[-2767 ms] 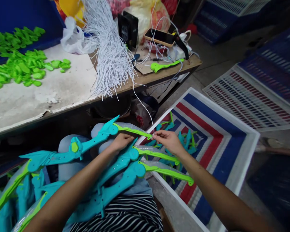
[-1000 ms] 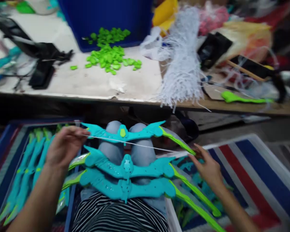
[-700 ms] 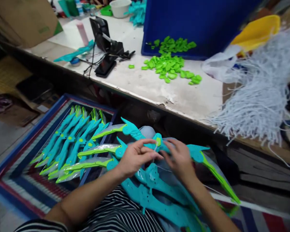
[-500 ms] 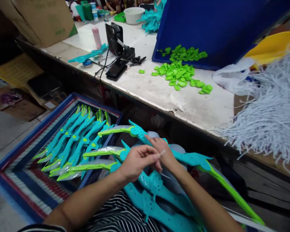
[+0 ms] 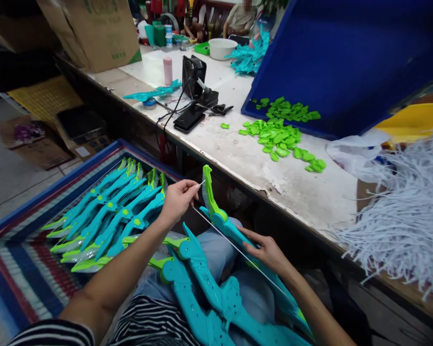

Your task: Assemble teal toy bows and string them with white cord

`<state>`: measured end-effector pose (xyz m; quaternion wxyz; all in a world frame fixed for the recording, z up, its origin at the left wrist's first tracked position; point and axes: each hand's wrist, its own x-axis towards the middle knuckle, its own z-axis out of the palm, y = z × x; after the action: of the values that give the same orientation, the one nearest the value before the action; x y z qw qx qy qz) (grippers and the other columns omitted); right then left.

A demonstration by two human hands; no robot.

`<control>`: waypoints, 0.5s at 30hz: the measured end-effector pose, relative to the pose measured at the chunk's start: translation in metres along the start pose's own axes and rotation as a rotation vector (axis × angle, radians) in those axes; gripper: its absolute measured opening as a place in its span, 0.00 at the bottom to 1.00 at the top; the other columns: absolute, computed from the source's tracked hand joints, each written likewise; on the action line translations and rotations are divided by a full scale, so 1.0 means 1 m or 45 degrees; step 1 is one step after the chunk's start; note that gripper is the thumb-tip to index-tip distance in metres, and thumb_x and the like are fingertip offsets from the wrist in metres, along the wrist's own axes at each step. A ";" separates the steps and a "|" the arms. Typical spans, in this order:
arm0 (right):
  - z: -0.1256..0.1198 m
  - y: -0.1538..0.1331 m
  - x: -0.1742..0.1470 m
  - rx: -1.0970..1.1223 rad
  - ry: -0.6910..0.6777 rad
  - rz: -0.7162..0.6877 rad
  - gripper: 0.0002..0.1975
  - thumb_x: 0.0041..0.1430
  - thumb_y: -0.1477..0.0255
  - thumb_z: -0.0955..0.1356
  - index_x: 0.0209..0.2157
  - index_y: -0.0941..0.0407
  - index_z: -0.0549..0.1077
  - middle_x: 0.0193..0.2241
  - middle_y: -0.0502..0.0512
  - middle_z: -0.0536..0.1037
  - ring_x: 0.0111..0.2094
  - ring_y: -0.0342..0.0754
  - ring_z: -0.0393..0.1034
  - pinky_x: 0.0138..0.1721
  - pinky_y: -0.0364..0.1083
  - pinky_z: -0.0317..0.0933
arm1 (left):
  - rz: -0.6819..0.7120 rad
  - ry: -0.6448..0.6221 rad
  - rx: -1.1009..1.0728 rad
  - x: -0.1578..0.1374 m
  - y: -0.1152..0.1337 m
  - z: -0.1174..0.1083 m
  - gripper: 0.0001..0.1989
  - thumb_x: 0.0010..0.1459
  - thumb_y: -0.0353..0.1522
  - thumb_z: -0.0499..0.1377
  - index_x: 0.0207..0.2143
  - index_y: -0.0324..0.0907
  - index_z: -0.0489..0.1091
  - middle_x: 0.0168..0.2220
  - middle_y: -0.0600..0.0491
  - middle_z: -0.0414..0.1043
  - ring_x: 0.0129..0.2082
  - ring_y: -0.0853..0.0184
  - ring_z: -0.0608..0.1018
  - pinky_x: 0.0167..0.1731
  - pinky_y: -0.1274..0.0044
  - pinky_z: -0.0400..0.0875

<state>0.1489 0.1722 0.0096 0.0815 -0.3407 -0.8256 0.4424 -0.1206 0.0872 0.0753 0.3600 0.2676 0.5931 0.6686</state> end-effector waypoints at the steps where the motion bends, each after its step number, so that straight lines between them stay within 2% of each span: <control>1: 0.000 0.000 0.000 -0.001 0.011 -0.006 0.23 0.52 0.69 0.66 0.51 0.54 0.73 0.40 0.51 0.80 0.33 0.51 0.76 0.31 0.44 0.71 | 0.012 -0.013 0.034 0.007 0.001 0.002 0.10 0.46 0.37 0.63 0.24 0.38 0.70 0.15 0.58 0.66 0.13 0.76 0.64 0.14 0.82 0.57; 6: 0.000 0.002 -0.001 0.003 0.050 -0.004 0.22 0.51 0.69 0.67 0.49 0.53 0.74 0.35 0.50 0.81 0.33 0.53 0.76 0.31 0.46 0.72 | 0.060 -0.030 0.147 0.030 0.004 0.008 0.07 0.48 0.33 0.60 0.24 0.38 0.70 0.14 0.58 0.66 0.11 0.76 0.62 0.13 0.82 0.54; 15: 0.000 0.002 -0.001 0.015 0.034 0.005 0.22 0.52 0.68 0.67 0.50 0.53 0.74 0.34 0.49 0.81 0.33 0.54 0.76 0.32 0.47 0.73 | 0.127 -0.097 0.313 0.042 0.006 0.006 0.05 0.50 0.29 0.57 0.23 0.38 0.70 0.14 0.59 0.65 0.13 0.75 0.63 0.16 0.82 0.56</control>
<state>0.1507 0.1721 0.0079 0.0934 -0.3478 -0.8211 0.4428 -0.1425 0.1243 0.0790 0.3132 0.3641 0.6423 0.5973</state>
